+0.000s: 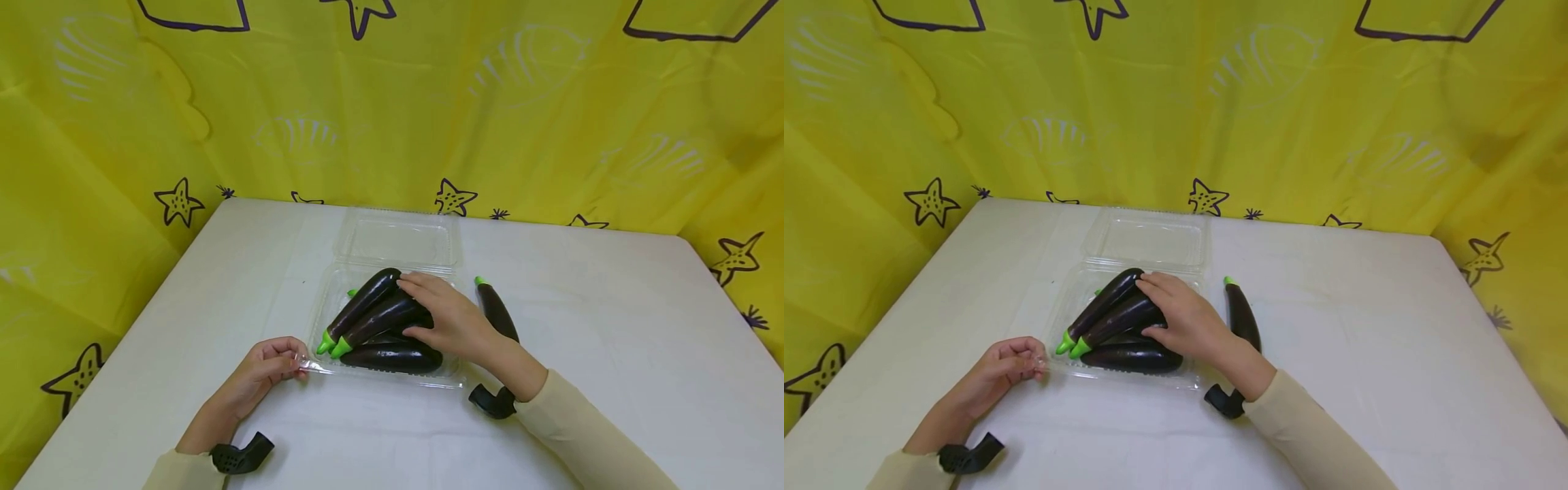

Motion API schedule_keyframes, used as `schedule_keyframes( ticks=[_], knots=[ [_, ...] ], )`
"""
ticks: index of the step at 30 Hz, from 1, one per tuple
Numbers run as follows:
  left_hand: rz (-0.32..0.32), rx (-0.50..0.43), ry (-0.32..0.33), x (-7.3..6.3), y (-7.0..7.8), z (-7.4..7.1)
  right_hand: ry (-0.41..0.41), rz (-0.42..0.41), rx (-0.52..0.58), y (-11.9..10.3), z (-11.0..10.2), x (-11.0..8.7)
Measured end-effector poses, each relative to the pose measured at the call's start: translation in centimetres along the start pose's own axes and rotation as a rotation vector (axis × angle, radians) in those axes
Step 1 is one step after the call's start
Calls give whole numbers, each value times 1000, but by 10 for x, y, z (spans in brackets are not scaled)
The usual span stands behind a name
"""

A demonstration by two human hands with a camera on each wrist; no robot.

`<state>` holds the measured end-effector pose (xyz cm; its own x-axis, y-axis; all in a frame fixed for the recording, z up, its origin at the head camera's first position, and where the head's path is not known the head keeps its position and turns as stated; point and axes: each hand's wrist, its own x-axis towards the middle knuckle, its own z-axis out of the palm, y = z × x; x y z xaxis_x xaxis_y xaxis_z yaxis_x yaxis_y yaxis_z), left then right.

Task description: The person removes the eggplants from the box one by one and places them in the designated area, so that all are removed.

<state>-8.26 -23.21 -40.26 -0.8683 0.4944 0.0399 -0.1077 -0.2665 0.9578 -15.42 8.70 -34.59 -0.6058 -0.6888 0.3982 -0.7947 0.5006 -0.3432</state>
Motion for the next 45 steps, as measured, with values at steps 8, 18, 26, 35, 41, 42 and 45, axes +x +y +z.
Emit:
schedule_keyframes(
  ticks=[8,18,26,35,41,42,45],
  knots=[
    [-4,5,4,-1,0,0,-2,-164,9,2,6,6],
    [0,8,0,0,0,-1,-6,-233,-76,2,10,11],
    [4,6,-1,0,0,0,12,-225,-96,1,7,10],
    [-8,4,1,0,0,0,45,-54,-84,-9,-13,1],
    [-5,-4,-2,-1,0,-1,50,-20,-93,-6,-19,-7],
    [-4,-2,-2,-1,0,-1,60,-23,-97,-5,-21,-8],
    [-1,3,-4,-1,0,0,94,-25,-105,-2,-26,-13]
  ],
)
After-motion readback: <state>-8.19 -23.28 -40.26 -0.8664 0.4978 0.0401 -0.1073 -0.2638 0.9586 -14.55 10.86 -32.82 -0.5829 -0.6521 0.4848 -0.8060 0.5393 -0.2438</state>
